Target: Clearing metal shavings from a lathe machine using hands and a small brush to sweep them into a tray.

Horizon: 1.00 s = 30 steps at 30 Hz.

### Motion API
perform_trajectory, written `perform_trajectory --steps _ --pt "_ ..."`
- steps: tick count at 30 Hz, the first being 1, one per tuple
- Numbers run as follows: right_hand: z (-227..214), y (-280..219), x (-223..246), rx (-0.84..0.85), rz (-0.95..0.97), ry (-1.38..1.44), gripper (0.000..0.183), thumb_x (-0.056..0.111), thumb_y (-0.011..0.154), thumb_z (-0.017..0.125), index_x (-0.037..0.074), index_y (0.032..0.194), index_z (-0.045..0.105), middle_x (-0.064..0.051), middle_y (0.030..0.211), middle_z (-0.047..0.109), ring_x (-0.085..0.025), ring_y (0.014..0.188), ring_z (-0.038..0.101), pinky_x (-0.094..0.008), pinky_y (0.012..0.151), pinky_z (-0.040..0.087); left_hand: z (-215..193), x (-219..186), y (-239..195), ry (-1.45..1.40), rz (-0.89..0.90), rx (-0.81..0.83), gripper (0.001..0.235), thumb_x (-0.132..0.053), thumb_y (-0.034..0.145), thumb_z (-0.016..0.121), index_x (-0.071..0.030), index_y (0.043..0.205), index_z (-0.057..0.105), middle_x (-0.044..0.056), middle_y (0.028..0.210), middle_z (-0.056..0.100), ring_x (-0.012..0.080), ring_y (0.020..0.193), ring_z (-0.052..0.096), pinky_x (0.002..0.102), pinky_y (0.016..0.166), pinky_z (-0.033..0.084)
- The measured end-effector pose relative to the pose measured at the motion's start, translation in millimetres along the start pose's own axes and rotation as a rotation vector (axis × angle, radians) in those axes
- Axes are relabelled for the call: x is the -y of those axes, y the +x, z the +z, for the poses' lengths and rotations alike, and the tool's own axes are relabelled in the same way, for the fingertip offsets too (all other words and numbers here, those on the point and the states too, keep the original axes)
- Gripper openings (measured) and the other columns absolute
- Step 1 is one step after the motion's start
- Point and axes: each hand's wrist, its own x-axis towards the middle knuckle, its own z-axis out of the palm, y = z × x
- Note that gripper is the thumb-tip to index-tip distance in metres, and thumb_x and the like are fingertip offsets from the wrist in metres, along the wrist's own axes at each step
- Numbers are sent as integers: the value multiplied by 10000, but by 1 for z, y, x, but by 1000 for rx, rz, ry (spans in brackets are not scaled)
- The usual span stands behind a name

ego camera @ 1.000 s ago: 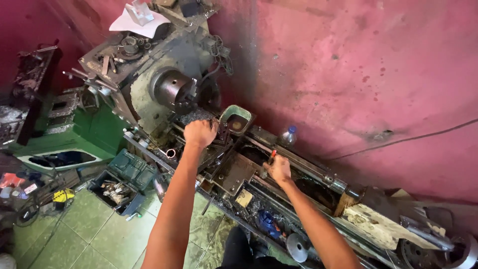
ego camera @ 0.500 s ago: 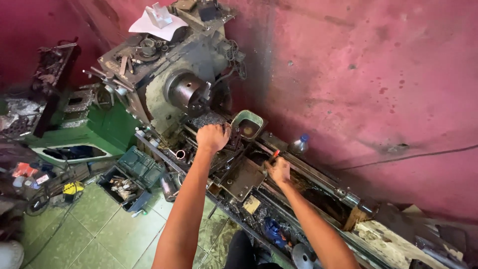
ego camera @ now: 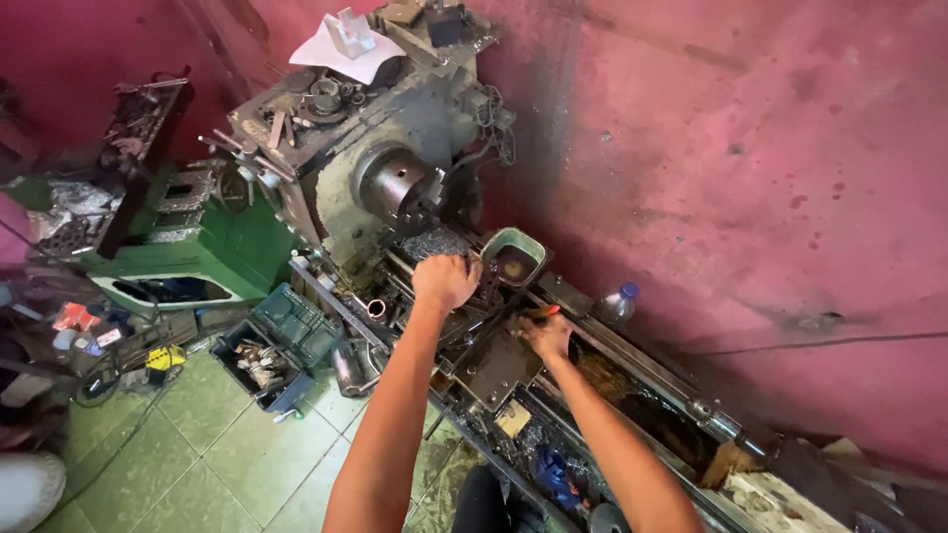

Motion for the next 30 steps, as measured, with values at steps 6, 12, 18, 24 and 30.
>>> perform_trajectory --steps 6,12,18,24,30 --pt "18 -2 -4 -29 107 394 364 108 829 842 -164 1014 684 -278 844 732 -404 846 748 -509 719 618 -4 1 -3 -18 20 -66 649 -559 930 378 -57 986 785 178 920 786 394 896 763 496 786 590" --pt "-16 4 -2 -43 -65 -585 363 425 731 830 73 809 790 -161 777 772 -358 902 771 -465 779 628 -3 -1 -4 -12 19 -71 666 -579 926 370 -62 971 787 168 911 788 383 892 766 486 777 589" --pt "0 -10 29 56 -180 -813 273 323 701 858 97 784 727 -163 741 763 -392 795 776 -476 628 632 -7 -1 -4 -27 -16 -47 685 -571 929 329 -75 974 801 158 919 792 378 910 766 479 781 587" --pt "-15 -21 36 73 -7 -250 288 233 664 889 75 862 752 -166 800 765 -391 921 760 -458 740 631 -5 -3 -2 -19 -13 -38 685 -581 937 332 -77 989 792 162 947 790 374 938 763 480 805 584" --pt "-21 17 -7 140 -14 -740 373 358 775 792 33 945 724 -223 906 775 -425 951 761 -502 753 630 -16 -5 -10 -37 -29 -31 682 -565 945 321 -82 988 800 151 937 795 368 929 766 464 804 586"
